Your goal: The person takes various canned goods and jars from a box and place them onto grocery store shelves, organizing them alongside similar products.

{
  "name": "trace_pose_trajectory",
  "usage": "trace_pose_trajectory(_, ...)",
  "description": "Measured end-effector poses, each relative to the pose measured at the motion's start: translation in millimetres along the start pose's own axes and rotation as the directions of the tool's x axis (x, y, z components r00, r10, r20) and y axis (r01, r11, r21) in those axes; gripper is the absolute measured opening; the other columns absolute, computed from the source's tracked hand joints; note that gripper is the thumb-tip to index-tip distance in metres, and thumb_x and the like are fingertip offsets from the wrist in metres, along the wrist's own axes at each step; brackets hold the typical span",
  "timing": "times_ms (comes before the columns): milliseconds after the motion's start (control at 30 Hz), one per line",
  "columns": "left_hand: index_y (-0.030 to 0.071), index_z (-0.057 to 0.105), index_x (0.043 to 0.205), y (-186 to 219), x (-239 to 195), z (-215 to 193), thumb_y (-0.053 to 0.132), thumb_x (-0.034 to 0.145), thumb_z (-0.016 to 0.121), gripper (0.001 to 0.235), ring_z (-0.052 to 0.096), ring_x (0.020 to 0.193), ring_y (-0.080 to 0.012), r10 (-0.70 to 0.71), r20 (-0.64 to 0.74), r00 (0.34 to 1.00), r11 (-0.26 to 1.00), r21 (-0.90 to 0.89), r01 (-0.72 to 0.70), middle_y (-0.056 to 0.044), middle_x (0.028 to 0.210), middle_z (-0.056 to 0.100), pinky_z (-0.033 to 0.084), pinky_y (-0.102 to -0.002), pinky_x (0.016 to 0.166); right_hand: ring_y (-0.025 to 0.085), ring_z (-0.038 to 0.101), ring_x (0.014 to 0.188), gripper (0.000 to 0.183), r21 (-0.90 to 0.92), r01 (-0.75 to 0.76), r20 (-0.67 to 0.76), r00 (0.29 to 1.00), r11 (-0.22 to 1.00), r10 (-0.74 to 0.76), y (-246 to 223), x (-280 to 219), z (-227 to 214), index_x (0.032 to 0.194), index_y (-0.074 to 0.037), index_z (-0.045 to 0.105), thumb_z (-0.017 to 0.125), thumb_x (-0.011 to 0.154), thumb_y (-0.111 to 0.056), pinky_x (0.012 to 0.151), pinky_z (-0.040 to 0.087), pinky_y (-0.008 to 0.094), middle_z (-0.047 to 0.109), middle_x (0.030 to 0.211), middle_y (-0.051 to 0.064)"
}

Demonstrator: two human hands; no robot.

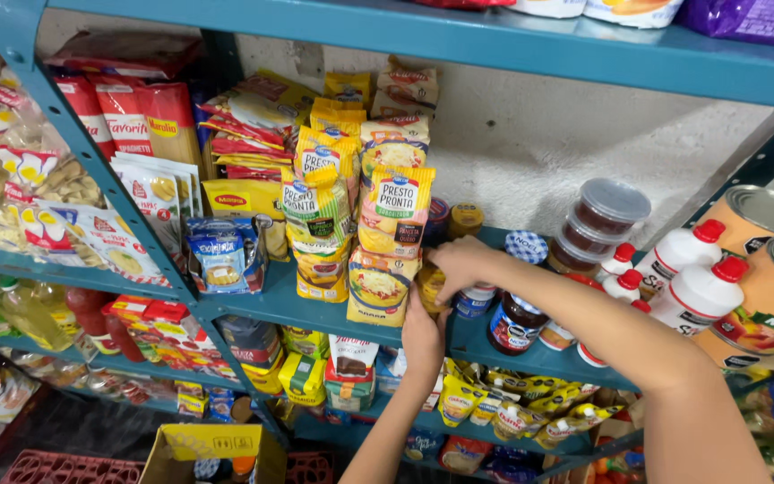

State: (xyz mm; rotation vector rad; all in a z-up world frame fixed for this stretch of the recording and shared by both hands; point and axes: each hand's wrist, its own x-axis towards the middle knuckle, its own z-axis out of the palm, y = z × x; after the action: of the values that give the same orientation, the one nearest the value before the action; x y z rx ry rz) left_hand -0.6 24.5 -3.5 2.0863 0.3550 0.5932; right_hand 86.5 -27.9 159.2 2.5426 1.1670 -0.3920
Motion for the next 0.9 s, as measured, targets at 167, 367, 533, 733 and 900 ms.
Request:
trace_pose_trajectory(167,0.014,0.024,0.145,1,8,2,0.034,0.076,0.072,0.086,0.057,0.110,-0.0316,0.039,-0.041,0.998,0.999,0.020,-0.039,-0.014,0.129,0.049,0.049,-0.039,0.091,0.033,0.057,0.112,0.088,0.180,-0.069,-0.066,0.994,0.981,0.082,28,-18,-40,0.122,-0.014,0.052,0.071,0.053,-0.065,0.092,0.045,0.046,0.062,0.116,0.012)
trace_pose_trajectory(367,0.007,0.025,0.143,6,1,-1,0.032,0.074,0.075,0.089,0.054,0.113,-0.0319,0.193,-0.135,0.972,0.973,0.156,-0.171,-0.018,0.131,0.045,0.049,-0.039,0.090,0.034,0.058,0.111,0.089,0.217,-0.356,-0.115,0.915,0.909,0.386,88,5,-45,0.131,-0.025,0.046,0.076,0.054,-0.059,0.090,0.046,0.047,0.062,0.118,0.012)
trace_pose_trajectory(533,0.005,0.021,0.143,19,-1,-13,0.024,0.073,0.076,0.091,0.049,0.119,-0.0323,0.219,-0.118,0.968,0.958,0.212,-0.191,-0.019,0.137,0.037,0.047,-0.038,0.094,0.035,0.056,0.114,0.092,0.258,-0.461,-0.087,0.864,0.849,0.495,105,38,-30,0.138,-0.030,0.042,0.075,0.056,-0.055,0.091,0.044,0.049,0.059,0.124,0.013)
trace_pose_trajectory(733,0.007,0.018,0.145,25,-1,-20,0.019,0.074,0.075,0.092,0.045,0.123,-0.0341,0.162,-0.075,0.984,0.978,0.145,-0.150,-0.018,0.139,0.033,0.045,-0.038,0.098,0.036,0.053,0.118,0.093,0.285,-0.442,0.008,0.889,0.851,0.459,117,62,-21,0.138,-0.028,0.045,0.080,0.054,-0.050,0.094,0.044,0.047,0.057,0.127,0.015)
trace_pose_trajectory(900,0.009,0.024,0.143,21,1,-17,0.011,0.070,0.075,0.089,0.045,0.122,-0.0345,0.232,-0.110,0.967,0.967,0.138,-0.216,-0.018,0.137,0.036,0.046,-0.038,0.096,0.033,0.044,0.127,0.102,0.315,-0.345,0.053,0.936,0.884,0.347,122,71,-16,0.142,-0.019,0.039,0.082,0.056,-0.054,0.103,0.037,0.046,0.051,0.137,0.009)
